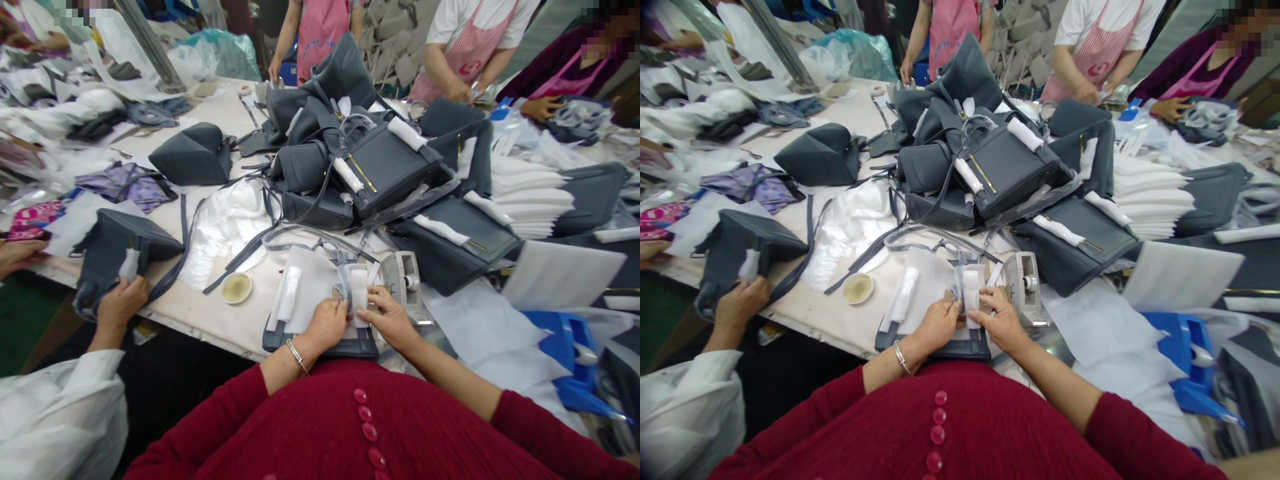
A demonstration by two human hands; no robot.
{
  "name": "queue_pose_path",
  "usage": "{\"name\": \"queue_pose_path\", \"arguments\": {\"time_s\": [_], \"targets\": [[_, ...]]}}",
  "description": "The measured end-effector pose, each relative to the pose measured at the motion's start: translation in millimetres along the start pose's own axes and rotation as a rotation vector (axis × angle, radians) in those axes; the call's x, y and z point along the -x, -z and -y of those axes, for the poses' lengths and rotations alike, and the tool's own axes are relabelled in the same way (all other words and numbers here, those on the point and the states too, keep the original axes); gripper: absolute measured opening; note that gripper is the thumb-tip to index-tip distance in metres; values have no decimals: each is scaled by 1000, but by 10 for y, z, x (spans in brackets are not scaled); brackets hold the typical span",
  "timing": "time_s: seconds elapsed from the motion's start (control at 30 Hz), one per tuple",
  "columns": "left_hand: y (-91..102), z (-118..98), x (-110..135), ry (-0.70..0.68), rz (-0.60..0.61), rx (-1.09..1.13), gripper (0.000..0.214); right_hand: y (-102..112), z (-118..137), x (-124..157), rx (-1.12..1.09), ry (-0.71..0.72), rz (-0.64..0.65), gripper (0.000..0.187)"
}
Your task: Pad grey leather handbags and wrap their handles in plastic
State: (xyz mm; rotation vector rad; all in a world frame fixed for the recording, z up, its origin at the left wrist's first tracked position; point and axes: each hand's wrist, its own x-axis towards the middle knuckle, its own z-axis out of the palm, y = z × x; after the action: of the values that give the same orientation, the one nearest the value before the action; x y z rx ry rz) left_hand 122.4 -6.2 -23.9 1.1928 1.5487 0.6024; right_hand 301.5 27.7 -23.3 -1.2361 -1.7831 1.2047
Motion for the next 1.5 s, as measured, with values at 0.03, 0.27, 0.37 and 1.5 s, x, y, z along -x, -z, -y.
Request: {"name": "queue_pose_path", "arguments": {"time_s": [0.03, 0.27, 0.37, 1.5], "targets": [[2, -11, -4, 17, 12, -17, 33, -6, 40, 7, 17, 33, -10, 23], [11, -72, -20, 72, 11, -42, 39, -67, 249, -43, 234, 0, 72, 13], [9, -59, -16, 44, -13, 22, 39, -82, 245, -91, 155, -173, 86, 19], [-44, -95, 93, -46, -5, -66, 34, 266, 401, -472, 966, 860, 369, 39]]}}
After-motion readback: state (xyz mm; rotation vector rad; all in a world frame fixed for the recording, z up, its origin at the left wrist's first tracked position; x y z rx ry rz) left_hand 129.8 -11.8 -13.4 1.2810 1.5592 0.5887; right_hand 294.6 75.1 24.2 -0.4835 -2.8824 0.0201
